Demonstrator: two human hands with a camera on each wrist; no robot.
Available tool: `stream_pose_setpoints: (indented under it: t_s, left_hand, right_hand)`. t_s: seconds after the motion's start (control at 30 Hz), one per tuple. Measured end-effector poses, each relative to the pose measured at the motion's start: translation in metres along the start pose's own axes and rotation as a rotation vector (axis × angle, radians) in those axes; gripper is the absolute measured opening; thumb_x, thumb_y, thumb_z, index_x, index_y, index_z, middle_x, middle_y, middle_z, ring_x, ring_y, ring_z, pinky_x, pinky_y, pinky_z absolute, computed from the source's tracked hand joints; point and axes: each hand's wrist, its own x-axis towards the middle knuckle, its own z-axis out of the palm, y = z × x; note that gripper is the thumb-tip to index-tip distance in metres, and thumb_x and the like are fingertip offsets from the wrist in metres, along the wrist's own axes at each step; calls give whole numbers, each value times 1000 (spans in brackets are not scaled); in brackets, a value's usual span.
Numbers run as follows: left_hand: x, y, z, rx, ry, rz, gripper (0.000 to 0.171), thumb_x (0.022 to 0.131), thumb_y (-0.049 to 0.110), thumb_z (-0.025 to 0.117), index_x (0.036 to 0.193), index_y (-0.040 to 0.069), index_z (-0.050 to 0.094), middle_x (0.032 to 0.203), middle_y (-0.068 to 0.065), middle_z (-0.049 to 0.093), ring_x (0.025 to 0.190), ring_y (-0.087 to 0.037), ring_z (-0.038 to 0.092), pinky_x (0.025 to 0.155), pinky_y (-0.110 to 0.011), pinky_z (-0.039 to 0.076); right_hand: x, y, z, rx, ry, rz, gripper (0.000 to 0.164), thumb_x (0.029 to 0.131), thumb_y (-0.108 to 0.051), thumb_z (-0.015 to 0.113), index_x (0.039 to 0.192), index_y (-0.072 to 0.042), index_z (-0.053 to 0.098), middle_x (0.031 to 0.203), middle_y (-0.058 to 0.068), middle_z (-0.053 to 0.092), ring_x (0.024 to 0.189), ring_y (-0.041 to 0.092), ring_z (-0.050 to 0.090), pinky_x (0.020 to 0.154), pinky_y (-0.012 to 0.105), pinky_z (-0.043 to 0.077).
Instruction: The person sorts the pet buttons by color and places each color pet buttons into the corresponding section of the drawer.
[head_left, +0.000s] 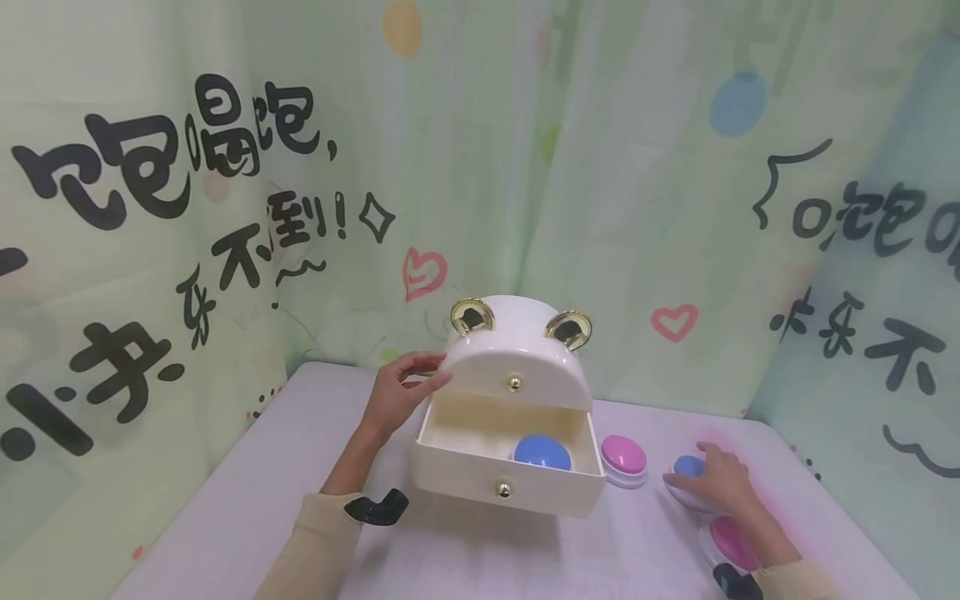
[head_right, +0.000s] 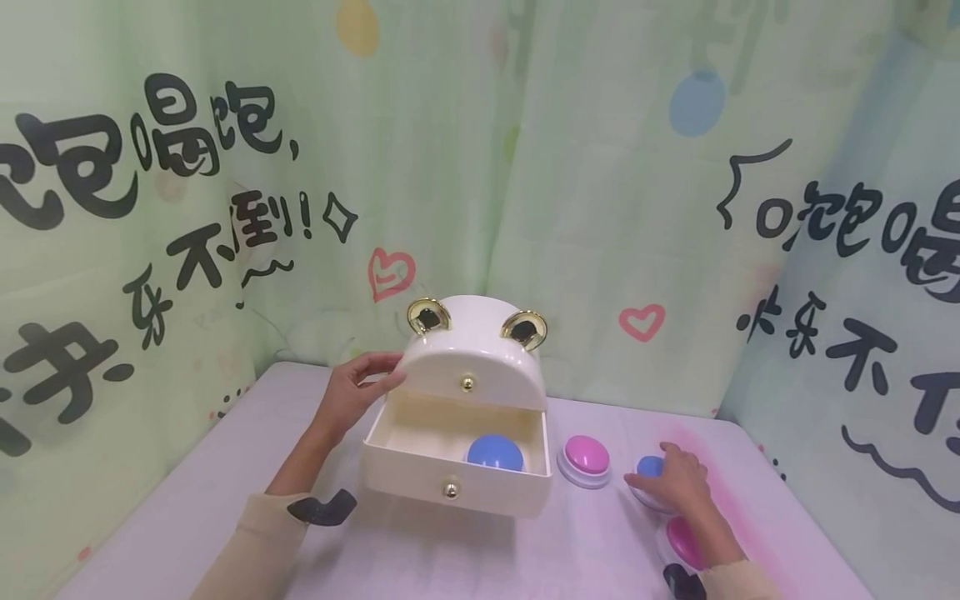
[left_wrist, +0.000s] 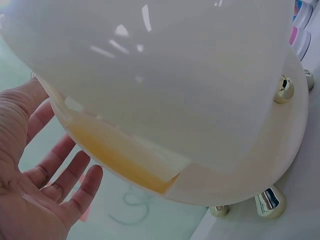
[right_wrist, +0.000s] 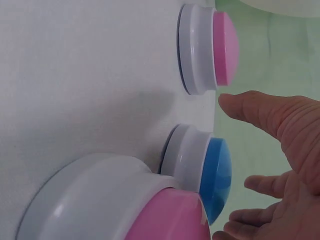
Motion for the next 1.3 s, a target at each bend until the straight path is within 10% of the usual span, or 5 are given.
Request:
stream_pose_setpoints:
  t_s: [0.2, 1.3]
  left_hand:
    - [7, -21, -1, -12, -1, 5, 36, 92, 11, 77, 127, 3, 70, 128, -15, 68, 118, -31, 63, 88, -28, 53]
    - [6, -21, -2, -27, -5, 31, 36, 91, 19, 80, 124, 7, 72, 125, -11, 70, 116, -27, 65, 90, -30, 54]
  right_hand:
    - [2, -1, 0, 14, -40, 54, 97, 86, -39, 77, 139, 26, 27, 132, 52, 36, 118, 68, 37, 101, 73, 36]
    - [6, 15, 13, 34, -46, 35, 79, 92, -26, 69, 136, 27, 29, 128, 53, 40, 121, 67, 43, 102, 70, 41]
